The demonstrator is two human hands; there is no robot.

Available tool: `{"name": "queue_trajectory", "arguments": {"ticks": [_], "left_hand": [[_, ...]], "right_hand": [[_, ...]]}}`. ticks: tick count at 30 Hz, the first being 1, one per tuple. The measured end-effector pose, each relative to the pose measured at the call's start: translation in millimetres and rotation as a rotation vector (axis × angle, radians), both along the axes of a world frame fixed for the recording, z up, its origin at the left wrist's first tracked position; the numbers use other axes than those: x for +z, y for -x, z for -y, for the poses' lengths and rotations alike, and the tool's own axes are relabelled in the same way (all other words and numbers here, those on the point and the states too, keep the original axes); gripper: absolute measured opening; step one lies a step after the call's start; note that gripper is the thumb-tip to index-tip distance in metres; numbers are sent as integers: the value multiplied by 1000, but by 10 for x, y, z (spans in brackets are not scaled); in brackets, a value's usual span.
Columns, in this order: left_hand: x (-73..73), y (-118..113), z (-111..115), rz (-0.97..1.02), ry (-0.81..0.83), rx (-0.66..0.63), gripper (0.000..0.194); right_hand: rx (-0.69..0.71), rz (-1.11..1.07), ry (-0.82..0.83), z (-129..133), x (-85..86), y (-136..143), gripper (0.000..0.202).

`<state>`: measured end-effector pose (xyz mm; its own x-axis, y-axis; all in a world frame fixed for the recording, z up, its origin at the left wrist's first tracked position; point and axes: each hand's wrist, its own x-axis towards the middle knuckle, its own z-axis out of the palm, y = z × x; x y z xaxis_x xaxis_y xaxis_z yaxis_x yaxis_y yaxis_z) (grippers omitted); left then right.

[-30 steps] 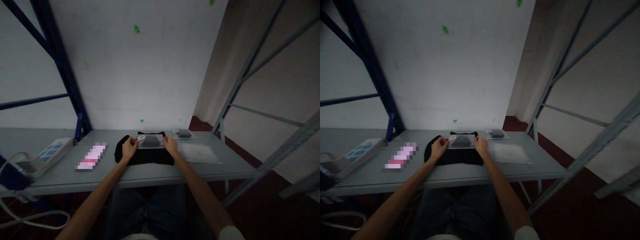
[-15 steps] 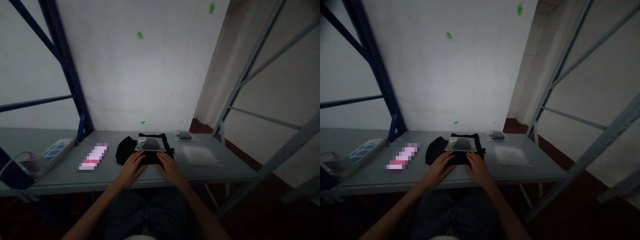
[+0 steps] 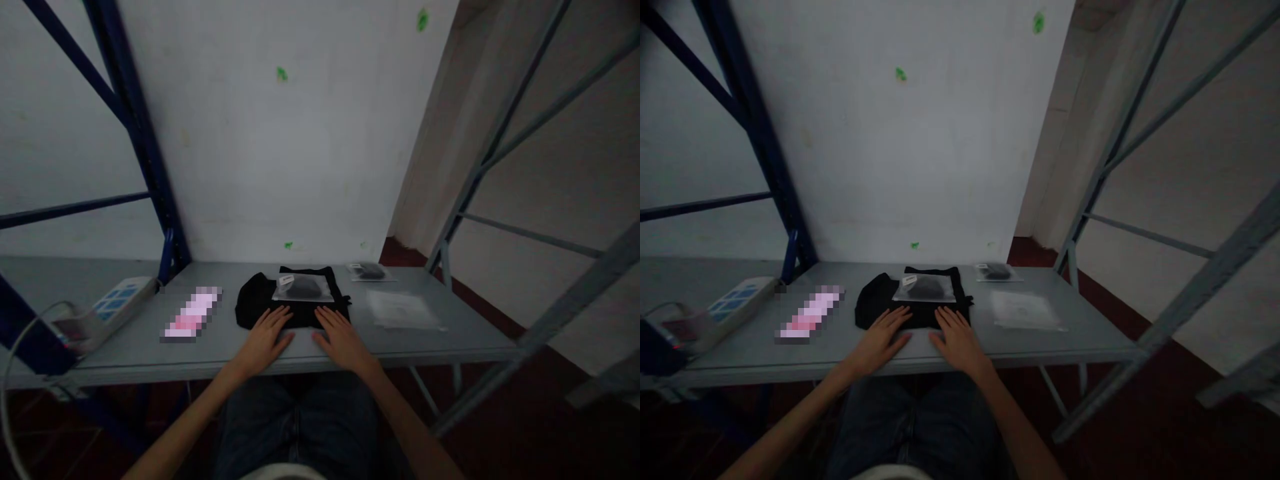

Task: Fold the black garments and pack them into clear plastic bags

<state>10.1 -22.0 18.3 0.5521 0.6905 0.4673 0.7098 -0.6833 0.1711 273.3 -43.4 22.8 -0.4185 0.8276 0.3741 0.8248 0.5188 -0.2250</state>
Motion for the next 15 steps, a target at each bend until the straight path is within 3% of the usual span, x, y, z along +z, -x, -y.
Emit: {"name": "queue_trajectory", "arguments": {"ticks": [15], "left_hand": [[-35,9,34,7,-83,52,46]], "right_hand": [[-6,30,38,40,16,-4,61]]}}
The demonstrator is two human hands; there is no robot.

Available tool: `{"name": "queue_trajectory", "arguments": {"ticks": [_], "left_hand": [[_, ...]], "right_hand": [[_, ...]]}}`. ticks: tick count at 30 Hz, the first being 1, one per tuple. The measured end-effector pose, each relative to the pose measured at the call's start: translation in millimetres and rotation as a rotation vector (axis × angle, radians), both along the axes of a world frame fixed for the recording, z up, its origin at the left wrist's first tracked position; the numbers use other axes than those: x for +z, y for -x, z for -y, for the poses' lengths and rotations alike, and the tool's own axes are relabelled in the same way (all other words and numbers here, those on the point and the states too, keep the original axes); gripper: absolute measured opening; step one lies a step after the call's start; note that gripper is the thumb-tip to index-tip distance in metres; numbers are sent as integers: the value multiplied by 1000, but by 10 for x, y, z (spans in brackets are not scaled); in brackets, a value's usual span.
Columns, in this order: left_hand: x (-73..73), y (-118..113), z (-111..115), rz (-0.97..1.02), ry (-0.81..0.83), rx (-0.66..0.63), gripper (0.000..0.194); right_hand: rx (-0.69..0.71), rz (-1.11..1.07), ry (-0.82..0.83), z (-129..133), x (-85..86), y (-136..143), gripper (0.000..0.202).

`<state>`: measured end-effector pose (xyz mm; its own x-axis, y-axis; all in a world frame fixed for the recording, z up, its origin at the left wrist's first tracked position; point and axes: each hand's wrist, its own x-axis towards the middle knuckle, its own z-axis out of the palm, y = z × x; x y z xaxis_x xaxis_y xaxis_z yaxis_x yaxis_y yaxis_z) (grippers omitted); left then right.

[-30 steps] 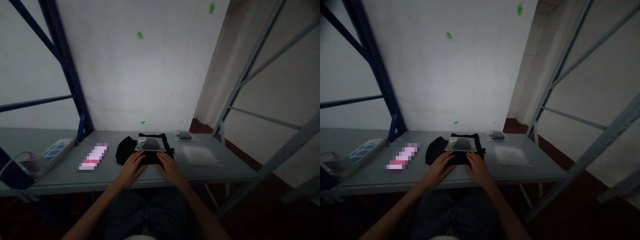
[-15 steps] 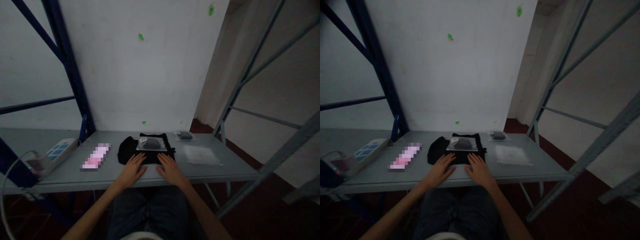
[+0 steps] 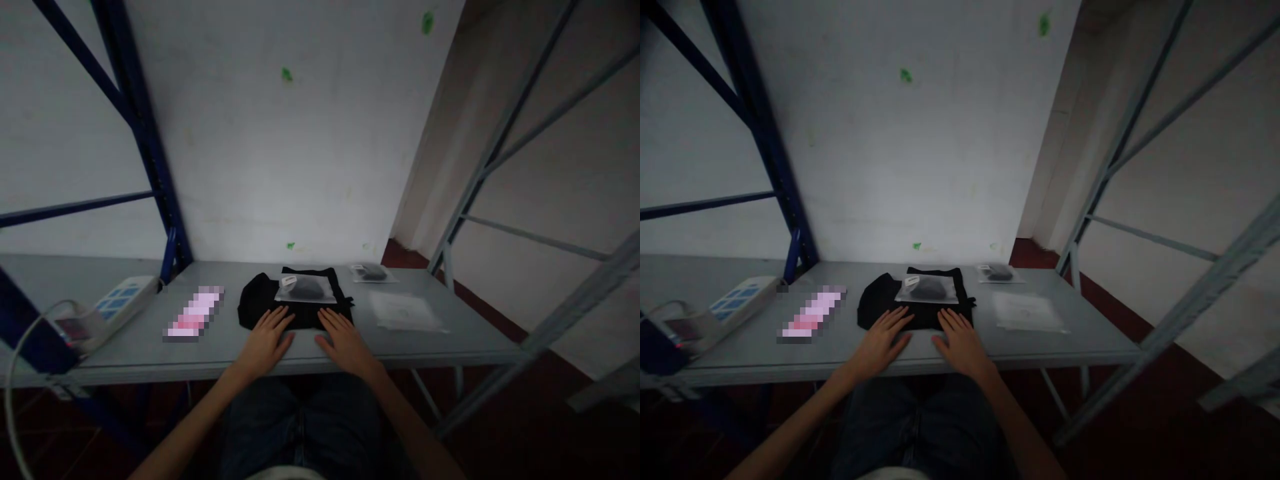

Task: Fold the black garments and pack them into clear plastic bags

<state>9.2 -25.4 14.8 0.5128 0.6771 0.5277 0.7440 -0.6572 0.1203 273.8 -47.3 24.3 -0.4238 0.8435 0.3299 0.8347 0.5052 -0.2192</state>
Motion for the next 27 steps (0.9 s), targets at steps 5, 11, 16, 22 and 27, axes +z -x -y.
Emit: {"name": "queue_trajectory", "arguments": {"ticks": [5,11,16,22,27], "left_hand": [[16,-7,10,-19,37,14,47],[33,-5,18,-40,52,22,47],[40,0,21,-43,55,14,47],[38,-2,18,-53,48,26,47],[43,-8,22,-51,42,19,47]], "right_hand": [[2,4,24,9,29,-3,64],[8,-8,34,10,38,-1,64],[-3,9,44,14,52,3,63],[1,21,47,19,58,-2,65],[2,8,33,3,27,-5,64]]}}
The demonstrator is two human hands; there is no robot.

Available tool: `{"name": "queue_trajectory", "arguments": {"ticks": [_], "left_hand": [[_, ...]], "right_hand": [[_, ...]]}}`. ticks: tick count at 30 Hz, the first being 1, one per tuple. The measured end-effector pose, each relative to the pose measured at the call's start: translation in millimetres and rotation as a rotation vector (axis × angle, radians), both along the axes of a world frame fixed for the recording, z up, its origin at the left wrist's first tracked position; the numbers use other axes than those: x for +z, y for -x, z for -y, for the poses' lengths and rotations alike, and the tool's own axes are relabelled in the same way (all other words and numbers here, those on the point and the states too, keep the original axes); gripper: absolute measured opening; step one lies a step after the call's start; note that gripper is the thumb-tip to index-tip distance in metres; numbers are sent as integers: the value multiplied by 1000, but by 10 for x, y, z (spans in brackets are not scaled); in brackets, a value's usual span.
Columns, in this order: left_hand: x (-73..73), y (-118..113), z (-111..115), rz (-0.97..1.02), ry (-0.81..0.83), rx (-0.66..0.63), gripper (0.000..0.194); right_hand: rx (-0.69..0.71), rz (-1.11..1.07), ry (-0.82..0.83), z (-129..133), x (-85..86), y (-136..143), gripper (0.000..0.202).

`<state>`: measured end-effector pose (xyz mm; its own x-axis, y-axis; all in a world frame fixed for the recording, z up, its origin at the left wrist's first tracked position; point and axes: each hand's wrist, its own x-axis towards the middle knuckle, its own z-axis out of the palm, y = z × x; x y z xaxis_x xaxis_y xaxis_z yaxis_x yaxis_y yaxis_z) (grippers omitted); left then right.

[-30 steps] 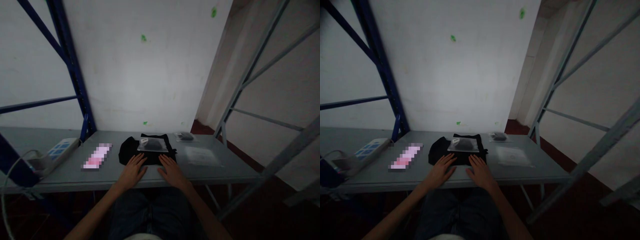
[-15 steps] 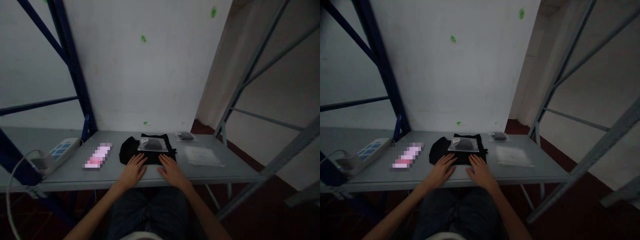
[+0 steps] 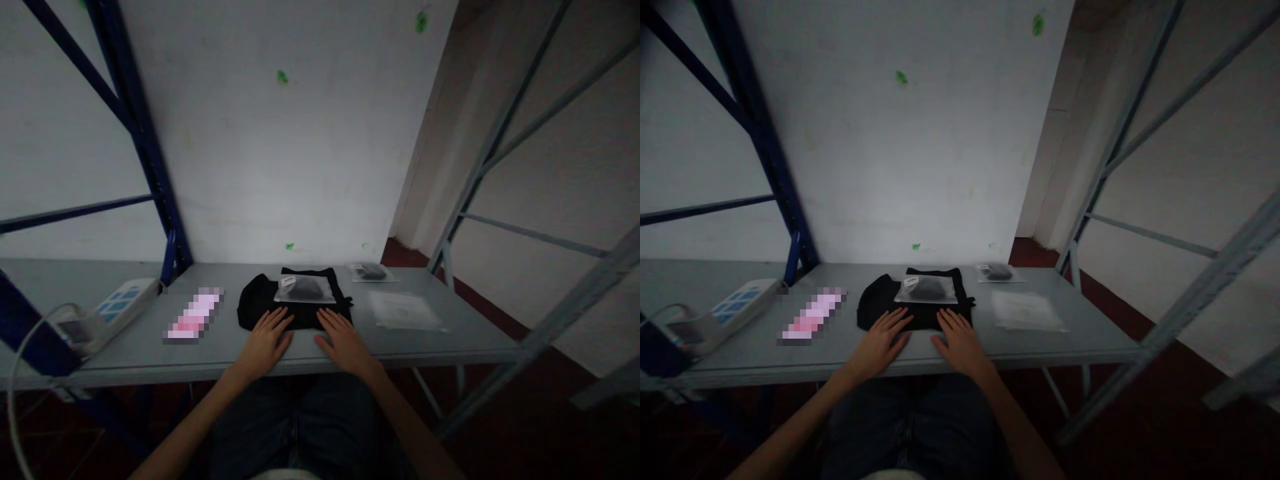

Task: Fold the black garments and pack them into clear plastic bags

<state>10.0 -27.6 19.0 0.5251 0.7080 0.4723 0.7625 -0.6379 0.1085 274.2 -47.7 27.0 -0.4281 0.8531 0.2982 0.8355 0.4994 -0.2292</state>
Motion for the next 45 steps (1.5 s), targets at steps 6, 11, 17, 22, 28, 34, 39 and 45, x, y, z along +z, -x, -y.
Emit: {"name": "queue_trajectory", "arguments": {"ticks": [6,11,17,22,28,34,39,45], "left_hand": [[-11,-5,-2,11,-5,7,46],[-17,-4,-8,10,-4,2,46],[-19,-5,-7,19,-1,8,45],[8,-7,5,17,13,6,46],[8,-1,6,22,4,-4,46],[-16,1,-5,24,-1,-4,46],[-11,-5,-3,16,8,3,47],[-8,1,3,35,7,-5,46]], "right_hand": [[5,-19,-10,-7,-11,-5,63],[0,-4,12,9,27,3,63],[-9,11,17,15,37,6,63],[1,7,7,18,45,7,62],[0,24,17,20,51,12,62],[6,8,-5,9,7,1,62],[7,0,-5,19,14,-1,62],[10,2,-11,17,16,-3,62]]}}
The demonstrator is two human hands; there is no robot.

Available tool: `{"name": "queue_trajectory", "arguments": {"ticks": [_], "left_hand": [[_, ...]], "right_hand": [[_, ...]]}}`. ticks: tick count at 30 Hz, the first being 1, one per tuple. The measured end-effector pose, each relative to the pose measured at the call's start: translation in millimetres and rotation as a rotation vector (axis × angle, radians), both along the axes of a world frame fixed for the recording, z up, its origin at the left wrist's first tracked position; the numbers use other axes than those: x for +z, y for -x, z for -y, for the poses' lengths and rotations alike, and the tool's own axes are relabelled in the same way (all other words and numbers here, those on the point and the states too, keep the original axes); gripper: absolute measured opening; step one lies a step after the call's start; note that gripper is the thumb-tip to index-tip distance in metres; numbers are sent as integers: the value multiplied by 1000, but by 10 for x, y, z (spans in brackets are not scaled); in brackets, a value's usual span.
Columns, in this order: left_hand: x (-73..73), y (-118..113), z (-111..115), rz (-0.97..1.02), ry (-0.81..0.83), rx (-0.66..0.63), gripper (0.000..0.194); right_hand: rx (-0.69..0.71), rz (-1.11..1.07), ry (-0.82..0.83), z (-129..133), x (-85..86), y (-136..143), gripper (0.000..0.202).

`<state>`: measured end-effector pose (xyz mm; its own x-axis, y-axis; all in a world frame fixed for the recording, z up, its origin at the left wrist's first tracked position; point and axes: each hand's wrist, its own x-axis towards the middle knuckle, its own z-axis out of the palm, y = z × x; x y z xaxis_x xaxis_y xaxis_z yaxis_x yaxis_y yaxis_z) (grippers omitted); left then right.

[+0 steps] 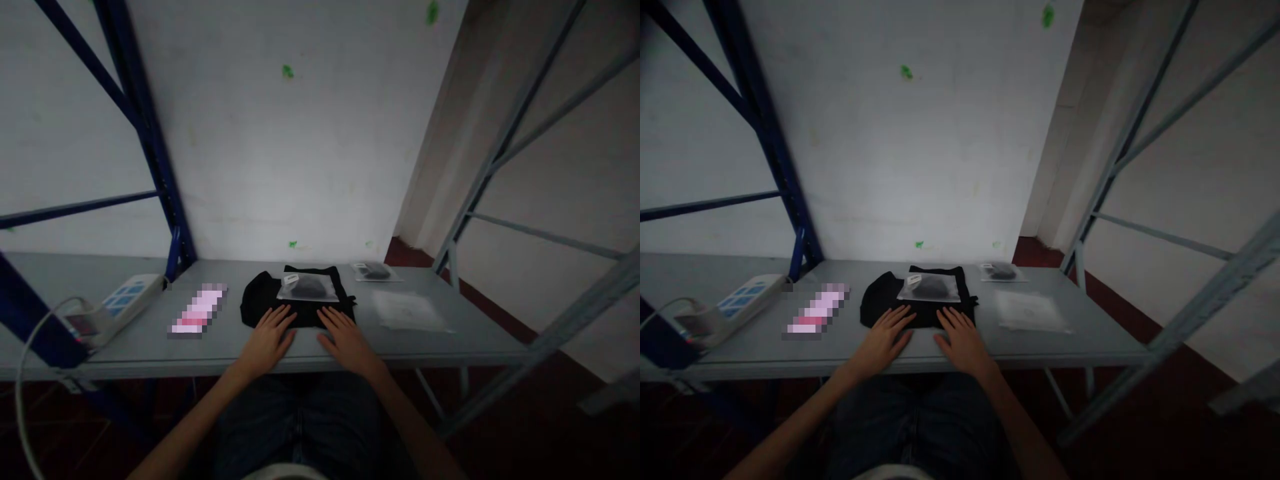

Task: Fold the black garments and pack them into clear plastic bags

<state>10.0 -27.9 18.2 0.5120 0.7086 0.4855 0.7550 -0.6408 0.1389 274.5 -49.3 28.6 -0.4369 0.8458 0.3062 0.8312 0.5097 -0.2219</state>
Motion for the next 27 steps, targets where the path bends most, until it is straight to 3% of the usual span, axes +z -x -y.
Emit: {"name": "queue_trajectory", "arguments": {"ticks": [27], "left_hand": [[-16,4,-8,1,3,-6,46]], "right_hand": [[1,0,-8,-14,-32,-1,60]]}}
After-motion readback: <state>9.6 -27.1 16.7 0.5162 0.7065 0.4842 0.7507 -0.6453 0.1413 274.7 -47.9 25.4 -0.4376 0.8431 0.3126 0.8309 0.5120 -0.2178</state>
